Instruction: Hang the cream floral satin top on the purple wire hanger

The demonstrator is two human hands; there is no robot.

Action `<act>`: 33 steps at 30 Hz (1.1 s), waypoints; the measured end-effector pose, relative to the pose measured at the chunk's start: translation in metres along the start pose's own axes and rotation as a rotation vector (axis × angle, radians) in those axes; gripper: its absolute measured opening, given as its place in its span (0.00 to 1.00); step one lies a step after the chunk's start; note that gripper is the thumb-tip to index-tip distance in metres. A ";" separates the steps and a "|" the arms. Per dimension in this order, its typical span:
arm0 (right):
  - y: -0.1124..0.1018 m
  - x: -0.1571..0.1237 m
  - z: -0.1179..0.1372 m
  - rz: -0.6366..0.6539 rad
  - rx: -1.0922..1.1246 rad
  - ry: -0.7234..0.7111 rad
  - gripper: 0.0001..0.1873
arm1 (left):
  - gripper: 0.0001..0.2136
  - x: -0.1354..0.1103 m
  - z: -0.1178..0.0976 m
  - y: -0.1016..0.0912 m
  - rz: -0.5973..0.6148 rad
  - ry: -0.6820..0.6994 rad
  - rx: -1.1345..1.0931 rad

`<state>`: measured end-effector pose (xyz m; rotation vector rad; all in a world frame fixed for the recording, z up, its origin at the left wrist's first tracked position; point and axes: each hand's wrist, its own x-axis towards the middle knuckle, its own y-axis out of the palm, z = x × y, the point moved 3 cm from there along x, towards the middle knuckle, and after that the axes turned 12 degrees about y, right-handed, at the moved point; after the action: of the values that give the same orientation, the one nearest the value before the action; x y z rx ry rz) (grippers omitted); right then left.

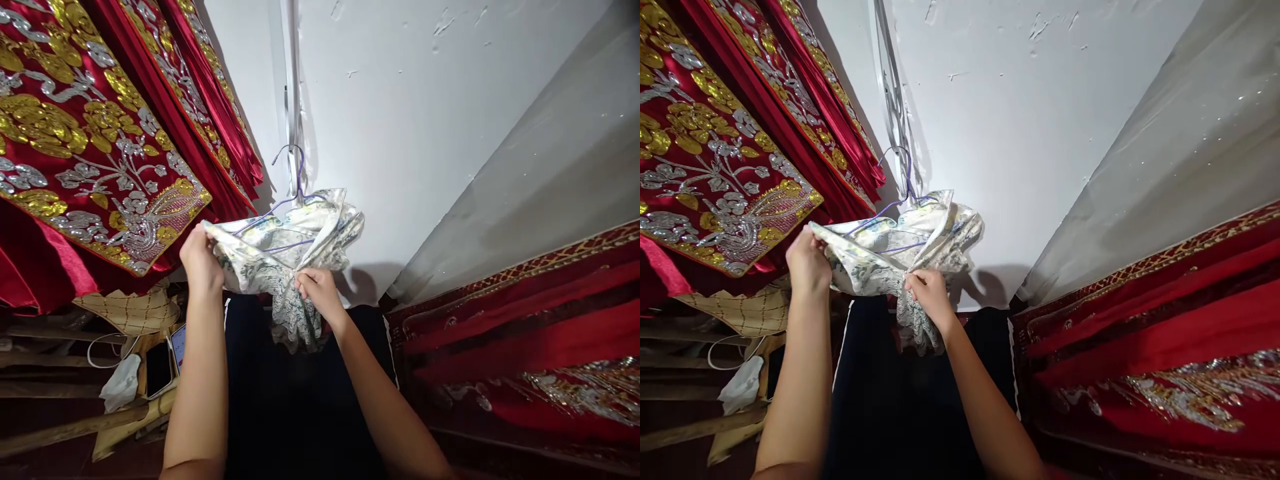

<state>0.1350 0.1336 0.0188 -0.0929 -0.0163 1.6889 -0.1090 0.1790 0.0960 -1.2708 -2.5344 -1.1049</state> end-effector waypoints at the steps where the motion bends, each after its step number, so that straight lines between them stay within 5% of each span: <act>1: 0.003 -0.004 0.000 0.018 0.021 0.006 0.16 | 0.10 0.004 0.014 -0.013 -0.057 -0.226 -0.076; 4: 0.012 -0.014 -0.002 0.041 0.082 0.029 0.16 | 0.08 -0.011 0.045 -0.044 -0.096 -0.372 -0.043; 7: 0.014 -0.023 -0.014 0.008 0.221 0.050 0.15 | 0.09 -0.060 0.076 -0.064 -0.111 -0.420 0.008; 13: -0.019 -0.036 -0.067 -0.235 0.581 0.258 0.14 | 0.05 -0.141 0.116 -0.071 0.032 -0.407 0.157; 19: -0.054 -0.029 -0.105 -0.431 0.736 0.351 0.15 | 0.14 -0.150 0.100 -0.051 0.324 -0.393 0.195; 24: -0.041 -0.027 -0.111 -0.583 0.809 0.337 0.10 | 0.15 -0.166 0.063 -0.003 0.620 -0.341 0.197; 28: -0.021 -0.026 -0.085 -0.379 0.783 0.222 0.18 | 0.14 -0.180 0.041 0.034 0.899 -0.242 0.227; 33: -0.023 -0.034 -0.037 0.135 0.379 0.236 0.25 | 0.14 -0.159 0.028 0.044 0.784 -0.118 0.278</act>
<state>0.1641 0.1013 -0.0144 -0.0077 0.4944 1.7772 0.0323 0.1093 0.0387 -1.9977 -1.8326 -0.4944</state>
